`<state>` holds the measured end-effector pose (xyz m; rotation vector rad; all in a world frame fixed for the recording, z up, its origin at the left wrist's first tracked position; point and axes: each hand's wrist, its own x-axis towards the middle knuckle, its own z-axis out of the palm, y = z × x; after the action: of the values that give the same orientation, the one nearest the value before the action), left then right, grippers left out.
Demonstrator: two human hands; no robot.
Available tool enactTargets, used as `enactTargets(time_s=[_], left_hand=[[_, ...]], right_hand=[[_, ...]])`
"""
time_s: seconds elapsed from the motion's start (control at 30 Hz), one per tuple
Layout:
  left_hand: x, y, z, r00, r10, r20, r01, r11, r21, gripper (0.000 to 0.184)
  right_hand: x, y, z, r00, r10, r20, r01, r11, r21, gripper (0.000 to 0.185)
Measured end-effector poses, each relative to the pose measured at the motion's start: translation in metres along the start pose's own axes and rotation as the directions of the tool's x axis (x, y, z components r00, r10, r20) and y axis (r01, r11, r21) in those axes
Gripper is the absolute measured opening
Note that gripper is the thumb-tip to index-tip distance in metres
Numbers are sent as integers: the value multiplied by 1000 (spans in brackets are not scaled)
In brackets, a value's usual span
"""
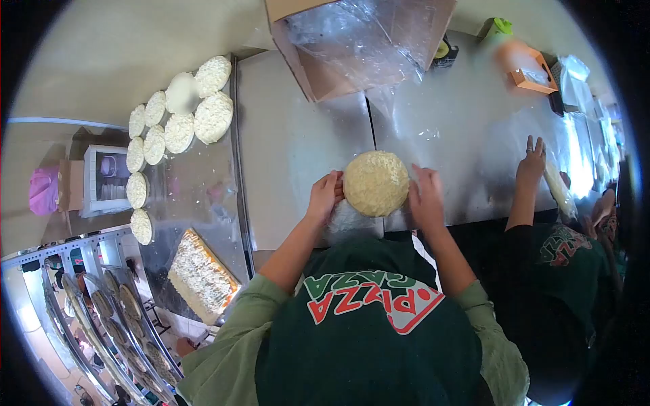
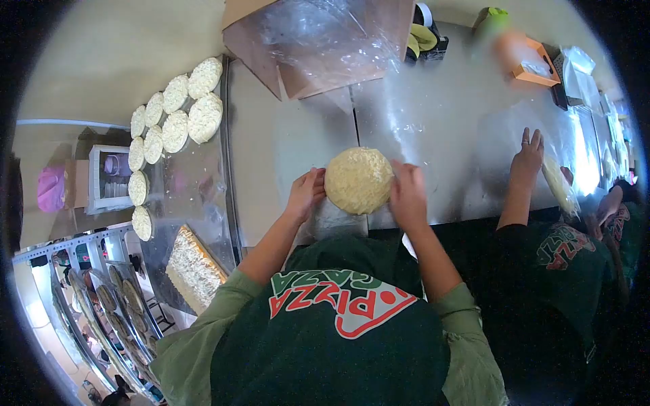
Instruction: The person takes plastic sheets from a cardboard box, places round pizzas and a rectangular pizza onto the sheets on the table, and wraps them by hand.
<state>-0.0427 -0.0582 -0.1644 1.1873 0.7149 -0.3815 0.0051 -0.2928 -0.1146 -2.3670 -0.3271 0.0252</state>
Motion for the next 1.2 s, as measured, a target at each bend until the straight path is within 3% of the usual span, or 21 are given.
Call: enactTargets(time_s=[0.07,0.13,0.2,0.3,0.4,0.47,0.5,0.53,0.6,0.63,0.7,0.73,0.8,0.87,0.9,0.97,1.0,1.1,1.13,1.2], left_hand=[[-2,-6,-27,959,256,-121,-192,901,388,48],[-5,-6,-52,877,463,-130,-261,685,680,41],[-9,0,-75,800,595,-82,-247,451,858,34],[-8,8,-98,664,745,65,-144,43,989,26],[6,9,-102,809,587,24,-242,297,924,26],[7,18,-104,967,250,-52,-181,814,552,32],[3,26,-102,998,64,-4,-60,955,289,35],[-5,31,-95,998,50,-46,-48,998,41,38],[-27,32,-71,993,-13,-118,-42,892,-450,46],[-35,27,-58,991,-40,-124,-17,903,-430,47],[-49,14,-36,986,-94,-141,33,922,-386,52],[-50,7,-28,995,-20,-98,-17,930,-367,51],[-48,-8,-13,992,122,-15,-120,934,-336,52],[-32,-23,-4,924,371,-91,-378,923,-75,46],[-29,-24,1,865,491,-101,-487,871,65,43],[-29,-27,8,879,440,-185,-423,898,125,39],[-29,-27,13,881,413,-229,-386,910,154,37],[-29,-37,39,873,487,24,-450,786,424,34],[-38,-28,56,870,483,104,-444,672,593,34],[-42,-22,72,801,566,196,-497,445,744,33]], right_hand=[[-12,-12,27,940,-338,47,333,938,98,28],[-25,-44,68,842,-361,400,304,931,200,27],[-33,-77,99,580,-511,634,513,834,203,24],[-54,-82,151,493,-683,540,739,656,155,26],[-61,-80,157,568,-588,576,706,707,27,23],[-63,-80,152,684,-457,569,479,869,123,16],[-62,-79,145,728,-384,568,351,920,172,12],[-61,-75,131,833,-315,455,216,942,257,9],[-62,-66,97,964,-40,263,-66,922,382,6],[-62,-55,81,972,146,182,-211,883,420,7],[-61,-18,60,994,87,-69,-54,920,389,13],[-57,-6,41,994,18,-107,0,986,164,19],[-47,20,16,988,-51,-148,20,979,-204,30],[-39,45,7,978,-48,-203,-50,890,-453,40],[-35,50,2,982,34,-185,-109,905,-410,44],[-24,60,-10,972,192,-136,-227,918,-326,52],[-19,65,-14,976,145,-160,-188,935,-302,56],[-10,72,-23,920,391,-7,-390,920,40,53],[-8,72,-25,918,397,4,-397,917,34,51],[-3,76,-30,913,408,17,-408,913,19,46]])
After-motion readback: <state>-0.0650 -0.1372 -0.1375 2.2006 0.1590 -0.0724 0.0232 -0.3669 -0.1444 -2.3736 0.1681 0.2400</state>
